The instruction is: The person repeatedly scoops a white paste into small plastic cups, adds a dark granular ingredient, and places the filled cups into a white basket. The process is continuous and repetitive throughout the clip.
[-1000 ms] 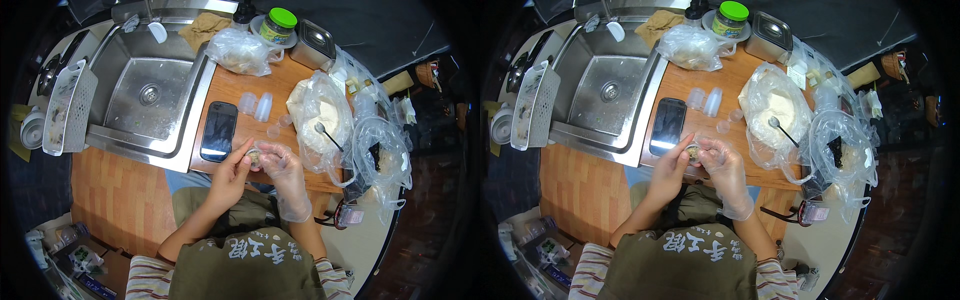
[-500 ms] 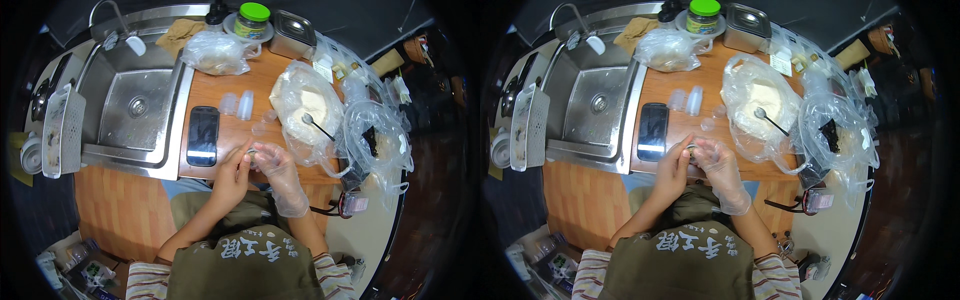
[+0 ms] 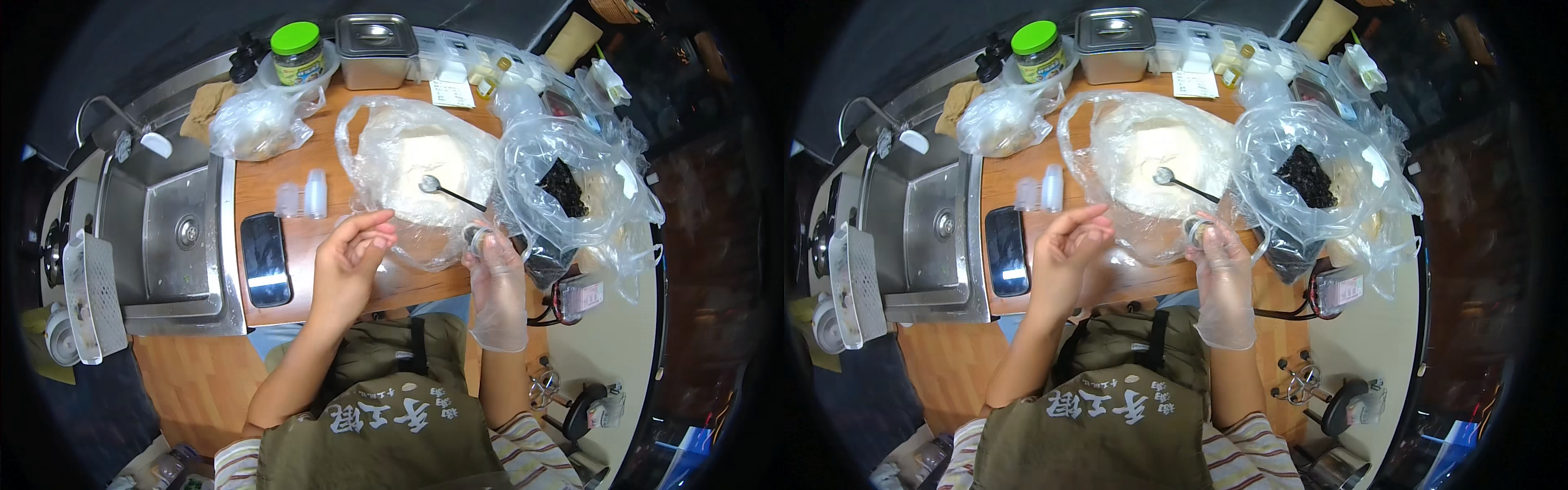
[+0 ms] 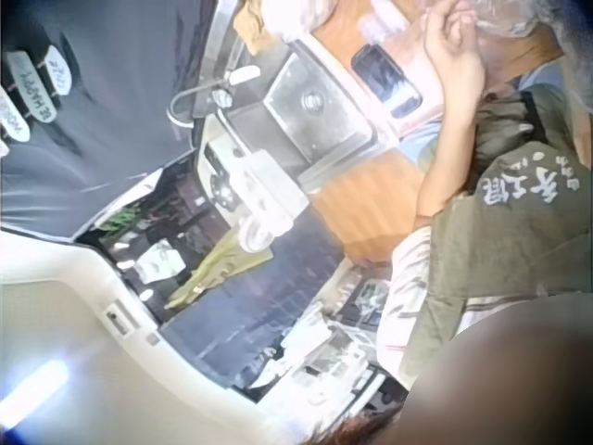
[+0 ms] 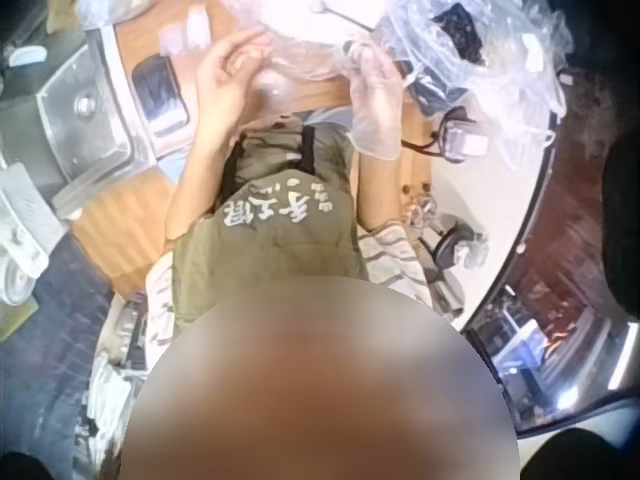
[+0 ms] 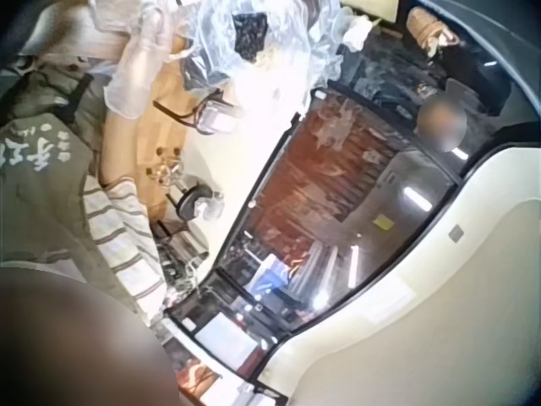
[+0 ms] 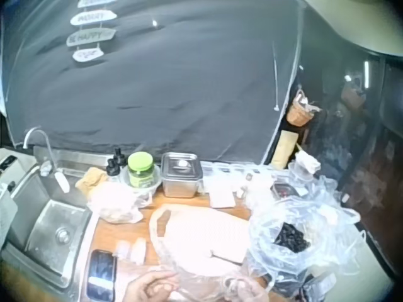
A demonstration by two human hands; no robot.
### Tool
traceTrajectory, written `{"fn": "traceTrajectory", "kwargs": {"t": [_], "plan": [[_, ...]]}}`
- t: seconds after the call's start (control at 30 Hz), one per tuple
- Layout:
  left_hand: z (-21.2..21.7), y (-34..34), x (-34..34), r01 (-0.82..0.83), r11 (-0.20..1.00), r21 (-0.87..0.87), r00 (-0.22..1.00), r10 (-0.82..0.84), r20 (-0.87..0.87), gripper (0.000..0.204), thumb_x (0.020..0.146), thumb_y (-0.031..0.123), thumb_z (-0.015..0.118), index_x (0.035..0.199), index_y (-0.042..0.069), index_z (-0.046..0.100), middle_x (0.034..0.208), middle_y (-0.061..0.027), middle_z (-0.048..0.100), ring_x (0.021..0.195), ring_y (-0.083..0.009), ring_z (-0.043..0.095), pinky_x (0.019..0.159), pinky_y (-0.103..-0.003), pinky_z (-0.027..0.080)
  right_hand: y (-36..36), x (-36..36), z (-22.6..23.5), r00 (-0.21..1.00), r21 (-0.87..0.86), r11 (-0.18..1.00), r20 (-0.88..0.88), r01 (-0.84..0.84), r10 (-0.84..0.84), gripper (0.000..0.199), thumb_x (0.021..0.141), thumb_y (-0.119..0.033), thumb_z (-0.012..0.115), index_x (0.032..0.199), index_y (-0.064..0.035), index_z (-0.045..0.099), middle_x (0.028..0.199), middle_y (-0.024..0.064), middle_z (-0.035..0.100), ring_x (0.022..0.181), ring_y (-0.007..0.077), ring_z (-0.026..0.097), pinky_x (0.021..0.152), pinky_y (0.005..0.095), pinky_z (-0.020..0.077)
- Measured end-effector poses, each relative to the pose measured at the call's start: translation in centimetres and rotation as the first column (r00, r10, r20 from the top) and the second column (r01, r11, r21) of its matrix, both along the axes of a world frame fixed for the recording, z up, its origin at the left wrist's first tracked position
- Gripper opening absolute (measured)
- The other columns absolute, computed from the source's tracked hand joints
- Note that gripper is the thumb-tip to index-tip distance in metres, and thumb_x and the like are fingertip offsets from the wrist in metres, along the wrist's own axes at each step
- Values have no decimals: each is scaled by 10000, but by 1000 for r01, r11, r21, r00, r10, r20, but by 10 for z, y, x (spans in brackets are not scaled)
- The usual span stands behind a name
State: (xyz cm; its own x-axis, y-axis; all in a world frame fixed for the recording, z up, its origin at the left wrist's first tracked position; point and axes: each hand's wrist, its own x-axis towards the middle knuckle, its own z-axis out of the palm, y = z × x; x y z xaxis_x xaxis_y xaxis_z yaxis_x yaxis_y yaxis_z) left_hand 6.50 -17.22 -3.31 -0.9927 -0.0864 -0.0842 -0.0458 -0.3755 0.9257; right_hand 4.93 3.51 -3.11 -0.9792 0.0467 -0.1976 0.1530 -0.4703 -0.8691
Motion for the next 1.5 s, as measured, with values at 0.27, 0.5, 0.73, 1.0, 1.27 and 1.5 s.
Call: {"fn": "traceTrajectory", "kwargs": {"t": [0.27, 0.5, 0.73, 1.0, 1.27, 1.5], "plan": [[36, 78, -59, 189, 982, -26, 980, -190, -57, 256, 945, -50, 574, 1197, -49, 623, 1068, -91, 667, 966, -109, 635, 892, -231, 497, 48, 9, -12, 989, -127, 983, 80, 136, -126, 340, 1008, -184, 607, 1280, 21, 601, 1130, 56, 646, 943, 104, 557, 818, 274, 463], [64, 208, -102, 362, 884, -295, 811, -454, -368, 185, 962, 14, 610, 1138, -21, 658, 1075, -80, 683, 992, -139, 649, 921, -273, 505, 98, 25, -30, 976, -178, 961, 83, 212, -200, 325, 1022, -191, 587, 1278, 8, 603, 1025, 18, 641, 870, 94, 544, 817, 250, 437], [79, 439, -158, 338, 667, -664, 486, -728, -484, 221, 884, -17, 553, 1055, -23, 694, 1072, -211, 691, 992, -359, 672, 902, -373, 518, 143, 53, -24, 949, -150, 937, 36, 315, -313, 319, 1020, -192, 575, 1257, 20, 603, 1032, 37, 635, 862, 96, 530, 821, 248, 431], [60, 372, -137, 693, 510, -509, 410, -860, -305, 260, 996, 133, 558, 1198, 6, 660, 1144, -169, 690, 1019, -228, 658, 903, -338, 507, 183, 76, 0, 885, 98, 881, 0, 463, -465, 340, 1024, -183, 560, 1305, 9, 558, 1171, 94, 616, 991, 137, 587, 866, 276, 476], [49, 103, -5, 153, 650, -744, 857, -463, -229, 341, 896, 86, 657, 1217, -12, 600, 1106, -193, 606, 997, -359, 621, 837, -415, 514, 52, 41, 12, 955, 152, 986, -276, -65, 105, 418, 952, -93, 611, 1322, 40, 471, 1300, 154, 548, 1123, 207, 578, 994, 320, 457], [-5, -154, 99, -619, 627, -474, 779, 565, -270, 420, 899, 150, 705, 1276, 12, 582, 1004, -81, 681, 829, -142, 639, 739, -265, 537, -28, 47, 6, 877, 277, 869, -143, -411, 460, 420, 954, -127, 628, 1310, 76, 532, 1216, 187, 623, 967, 191, 658, 896, 285, 535]]}}
